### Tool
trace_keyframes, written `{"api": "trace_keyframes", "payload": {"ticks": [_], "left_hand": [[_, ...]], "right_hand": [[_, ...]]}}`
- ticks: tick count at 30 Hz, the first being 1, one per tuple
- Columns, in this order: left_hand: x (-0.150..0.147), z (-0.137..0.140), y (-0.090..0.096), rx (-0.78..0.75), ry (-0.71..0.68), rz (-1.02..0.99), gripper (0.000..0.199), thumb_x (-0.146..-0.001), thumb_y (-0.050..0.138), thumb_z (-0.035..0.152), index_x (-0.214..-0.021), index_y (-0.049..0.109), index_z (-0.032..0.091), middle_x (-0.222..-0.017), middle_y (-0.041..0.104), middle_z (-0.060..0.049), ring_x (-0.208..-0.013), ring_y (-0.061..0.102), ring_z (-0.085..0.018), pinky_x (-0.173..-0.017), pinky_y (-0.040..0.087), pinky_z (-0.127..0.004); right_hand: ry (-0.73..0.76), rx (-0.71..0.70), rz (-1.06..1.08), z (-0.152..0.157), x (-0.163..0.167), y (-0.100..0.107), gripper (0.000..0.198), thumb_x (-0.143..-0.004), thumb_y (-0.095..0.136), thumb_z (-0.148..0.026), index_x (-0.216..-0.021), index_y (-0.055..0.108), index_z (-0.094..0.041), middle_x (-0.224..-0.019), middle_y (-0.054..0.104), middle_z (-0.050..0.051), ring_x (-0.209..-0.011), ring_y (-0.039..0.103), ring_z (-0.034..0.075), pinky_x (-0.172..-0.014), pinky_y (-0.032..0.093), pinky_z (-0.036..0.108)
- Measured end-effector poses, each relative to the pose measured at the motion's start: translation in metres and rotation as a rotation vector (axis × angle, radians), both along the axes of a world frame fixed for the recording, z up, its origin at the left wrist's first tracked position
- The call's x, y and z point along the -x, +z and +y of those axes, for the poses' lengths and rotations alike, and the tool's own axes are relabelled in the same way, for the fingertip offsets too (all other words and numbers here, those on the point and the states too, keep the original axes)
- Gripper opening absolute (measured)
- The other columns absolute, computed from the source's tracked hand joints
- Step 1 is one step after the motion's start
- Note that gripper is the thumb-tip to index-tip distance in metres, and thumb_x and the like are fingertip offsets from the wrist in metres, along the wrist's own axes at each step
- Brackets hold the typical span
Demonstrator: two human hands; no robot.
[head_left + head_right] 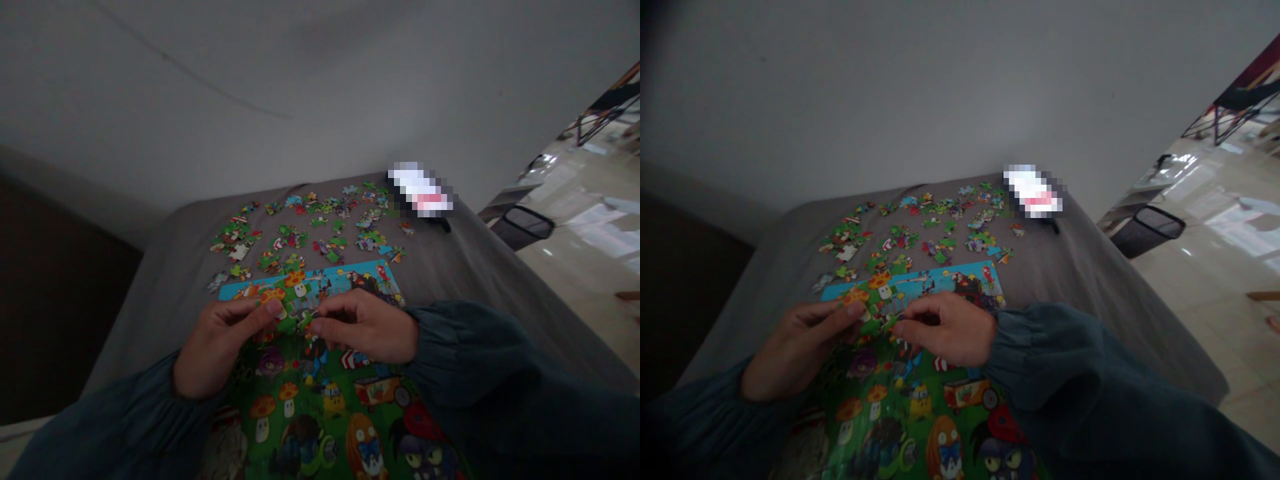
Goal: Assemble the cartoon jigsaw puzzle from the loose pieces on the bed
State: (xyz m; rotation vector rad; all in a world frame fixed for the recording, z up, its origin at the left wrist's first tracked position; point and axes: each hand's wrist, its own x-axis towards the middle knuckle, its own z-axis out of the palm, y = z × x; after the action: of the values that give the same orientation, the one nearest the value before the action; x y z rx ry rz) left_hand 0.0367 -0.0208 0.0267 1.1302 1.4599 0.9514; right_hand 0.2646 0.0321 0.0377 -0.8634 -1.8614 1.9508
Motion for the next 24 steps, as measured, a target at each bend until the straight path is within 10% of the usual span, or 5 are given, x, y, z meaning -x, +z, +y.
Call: {"api": "trace_keyframes", "payload": {"ticks": [9,14,24], "left_hand": [[0.002,0.001,-0.004,0.000,0.053,0.039,0.039,-0.073,0.077,0.055,-0.058,0.068,0.020,-0.054,0.055,0.001,-0.052,0.046,-0.011,-0.047,0.036,-0.024],[0.004,0.008,0.001,-0.107,0.116,0.065,0.039,-0.071,0.080,0.053,-0.055,0.067,0.019,-0.054,0.057,0.001,-0.053,0.048,-0.011,-0.049,0.037,-0.024],[-0.002,0.014,0.013,-0.219,0.146,0.054,0.030,-0.070,0.081,0.039,-0.053,0.067,0.019,-0.052,0.060,0.003,-0.053,0.051,-0.009,-0.054,0.038,-0.024]], "right_hand": [[0.055,0.041,-0.005,0.004,-0.004,-0.008,0.029,-0.091,0.064,-0.037,-0.072,0.064,-0.015,-0.068,0.061,-0.003,-0.059,0.057,0.007,-0.059,0.048,0.021],[0.078,0.140,0.056,0.008,-0.007,-0.011,0.022,-0.086,0.068,-0.022,-0.107,0.068,-0.016,-0.073,0.062,-0.005,-0.060,0.061,0.007,-0.060,0.053,0.020],[0.045,-0.301,-0.118,-0.025,-0.053,0.036,0.012,-0.086,0.070,-0.019,-0.085,0.059,-0.016,-0.077,0.063,-0.003,-0.067,0.061,0.007,-0.062,0.049,0.019]]}}
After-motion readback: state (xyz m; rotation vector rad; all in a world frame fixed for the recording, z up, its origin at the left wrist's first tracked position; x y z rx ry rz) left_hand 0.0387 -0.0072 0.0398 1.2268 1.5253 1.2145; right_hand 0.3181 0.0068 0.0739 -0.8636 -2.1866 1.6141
